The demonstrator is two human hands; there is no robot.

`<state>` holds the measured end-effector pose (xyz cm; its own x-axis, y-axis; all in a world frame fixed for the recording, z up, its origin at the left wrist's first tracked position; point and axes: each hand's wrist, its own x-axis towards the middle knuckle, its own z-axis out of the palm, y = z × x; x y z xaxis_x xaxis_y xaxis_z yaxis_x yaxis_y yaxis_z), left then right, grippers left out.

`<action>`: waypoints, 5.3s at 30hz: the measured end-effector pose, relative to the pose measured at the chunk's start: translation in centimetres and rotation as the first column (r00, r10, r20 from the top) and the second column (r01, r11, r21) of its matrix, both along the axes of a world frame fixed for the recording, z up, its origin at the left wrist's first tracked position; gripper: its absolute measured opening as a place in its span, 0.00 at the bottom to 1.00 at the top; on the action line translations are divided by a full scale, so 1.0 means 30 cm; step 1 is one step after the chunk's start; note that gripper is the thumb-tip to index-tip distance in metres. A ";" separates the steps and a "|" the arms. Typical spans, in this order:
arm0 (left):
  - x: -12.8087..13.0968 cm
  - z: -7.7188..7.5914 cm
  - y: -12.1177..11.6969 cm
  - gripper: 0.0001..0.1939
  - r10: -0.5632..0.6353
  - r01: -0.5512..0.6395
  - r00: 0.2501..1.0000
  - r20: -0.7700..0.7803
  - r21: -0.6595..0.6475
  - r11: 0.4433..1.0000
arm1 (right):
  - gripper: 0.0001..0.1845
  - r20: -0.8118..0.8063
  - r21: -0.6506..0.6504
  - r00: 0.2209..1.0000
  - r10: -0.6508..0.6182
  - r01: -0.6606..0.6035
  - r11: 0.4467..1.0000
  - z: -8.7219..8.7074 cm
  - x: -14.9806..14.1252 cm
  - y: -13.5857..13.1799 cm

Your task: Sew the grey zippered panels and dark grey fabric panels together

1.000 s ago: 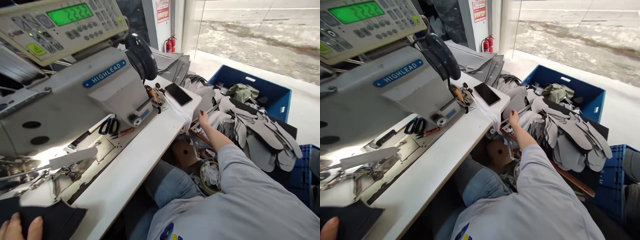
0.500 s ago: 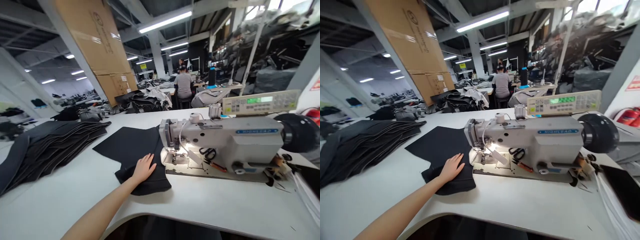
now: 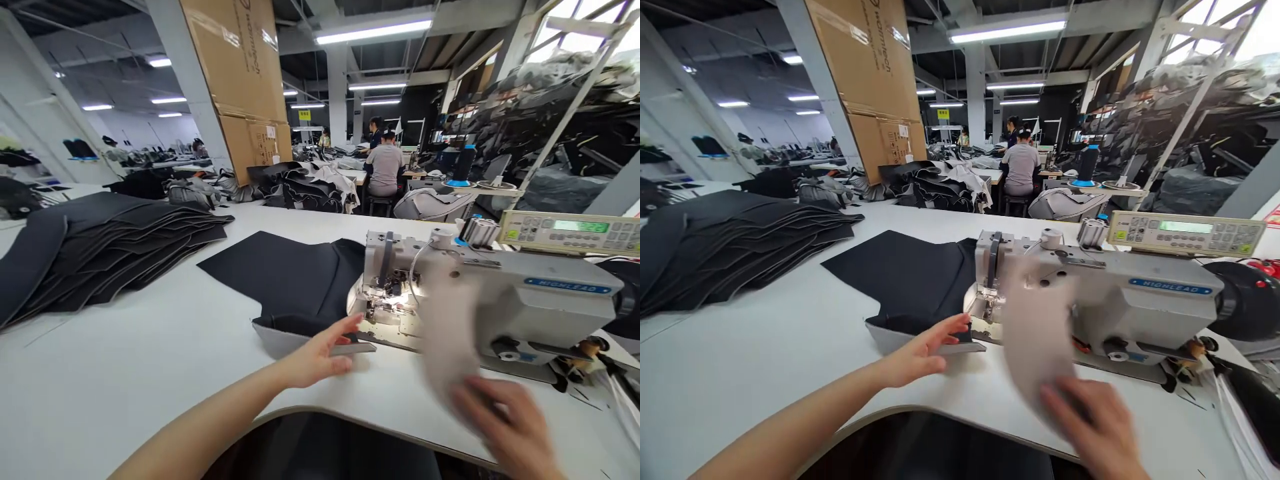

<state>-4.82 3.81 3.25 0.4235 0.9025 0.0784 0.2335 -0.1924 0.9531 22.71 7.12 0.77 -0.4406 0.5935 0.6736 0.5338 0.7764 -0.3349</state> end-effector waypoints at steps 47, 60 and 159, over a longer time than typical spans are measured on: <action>0.006 -0.029 0.035 0.17 -0.067 -0.114 0.476 -0.877 -0.137 0.984 | 0.09 0.535 -0.315 0.841 -0.081 0.288 0.904 -0.143 -0.320 0.207; 0.041 -0.230 0.018 0.22 0.264 0.341 0.438 -0.859 0.431 0.836 | 0.11 0.453 -0.365 0.888 -0.073 0.260 0.894 -0.150 -0.306 0.214; 0.042 -0.253 0.290 0.12 0.199 0.156 0.689 -0.697 0.411 0.898 | 0.14 0.282 -0.273 0.824 0.492 -0.423 0.864 -0.192 -0.039 0.150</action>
